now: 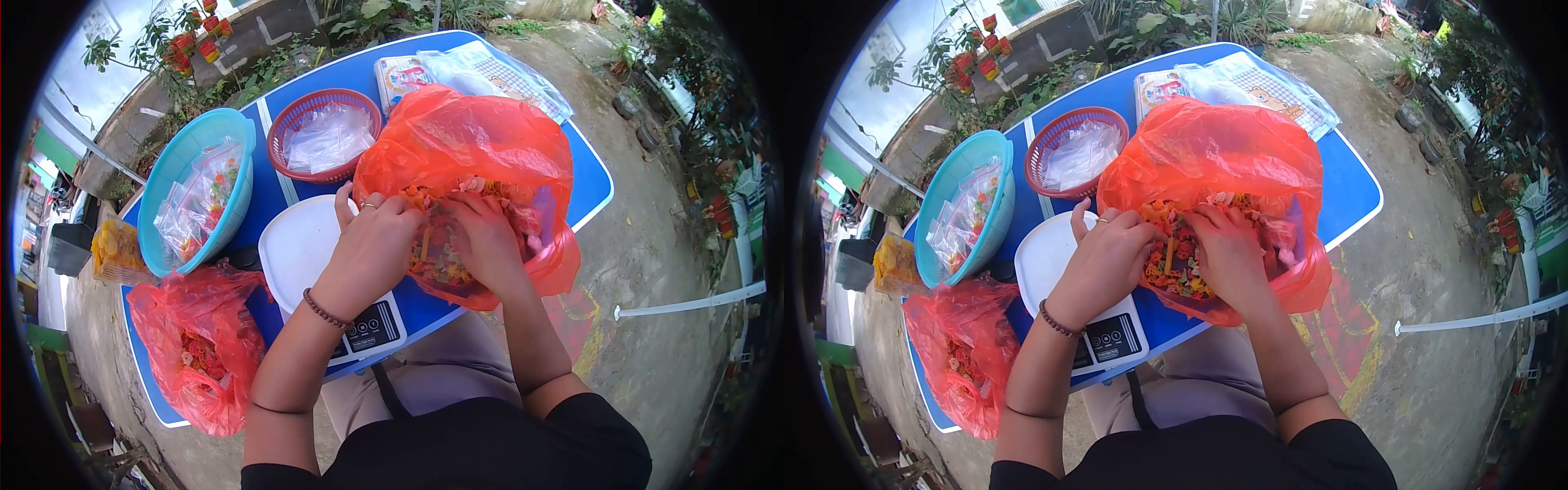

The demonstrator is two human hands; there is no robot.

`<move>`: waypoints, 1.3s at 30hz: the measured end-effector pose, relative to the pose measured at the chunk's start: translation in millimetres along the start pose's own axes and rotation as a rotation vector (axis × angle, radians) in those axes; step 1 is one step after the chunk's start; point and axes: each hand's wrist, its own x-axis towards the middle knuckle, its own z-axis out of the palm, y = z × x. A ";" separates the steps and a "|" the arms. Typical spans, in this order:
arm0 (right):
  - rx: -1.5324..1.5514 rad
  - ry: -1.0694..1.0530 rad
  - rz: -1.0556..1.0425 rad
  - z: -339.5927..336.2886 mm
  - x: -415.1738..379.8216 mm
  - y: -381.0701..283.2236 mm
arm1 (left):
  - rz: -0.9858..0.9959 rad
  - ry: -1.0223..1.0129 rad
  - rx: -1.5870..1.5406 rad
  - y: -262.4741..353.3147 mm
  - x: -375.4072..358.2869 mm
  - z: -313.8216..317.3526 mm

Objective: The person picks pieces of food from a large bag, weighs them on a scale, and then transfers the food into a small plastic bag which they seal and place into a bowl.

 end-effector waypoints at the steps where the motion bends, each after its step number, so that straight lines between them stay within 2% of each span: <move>1: -0.032 -0.003 -0.015 3.1 -0.1 0.5 | 0.000 -0.005 -0.006 0.6 0.0 -0.7; 5: -0.047 -0.083 0.046 -1.0 0.5 1.0 | 0.016 -0.048 -0.056 0.8 -0.7 -7.5; 12: 0.056 -0.050 0.068 -9.1 -0.1 -8.1 | 0.050 -0.079 -0.102 -3.0 -1.5 -12.9; 14: 0.078 -0.106 0.028 -5.3 -0.1 -8.2 | 0.013 -0.079 -0.122 -3.4 -1.5 -19.9; 17: -0.033 -0.157 0.135 2.7 -0.8 -10.1 | -0.056 -0.094 -0.168 -8.9 -3.3 -34.2; 20: 0.089 -0.127 0.151 -1.6 -3.0 -11.5 | -0.094 -0.053 -0.223 -20.7 -12.8 -49.3; 24: 0.067 -0.087 0.085 -3.8 -6.0 -7.0 | -0.202 -0.016 -0.286 -47.3 -45.0 -56.6; 25: 0.079 -0.060 0.082 -6.1 -4.9 -9.8 | -0.287 -0.109 -0.300 -54.2 -54.0 -63.0; 28: 0.082 0.030 0.033 -9.5 0.5 -28.6 | -0.399 -0.107 -0.239 -72.8 -78.0 -56.7; 30: 0.100 0.079 -0.005 -8.0 4.2 -43.7 | -0.371 0.011 -0.192 -74.8 -85.4 -50.3; 36: 0.199 0.043 -0.108 -0.9 14.1 -86.7 | -0.345 0.291 -0.172 -81.4 -88.9 -37.4; 39: 0.207 -0.044 -0.205 11.5 18.2 -100.9 | -0.317 0.452 -0.053 -82.5 -87.9 -36.2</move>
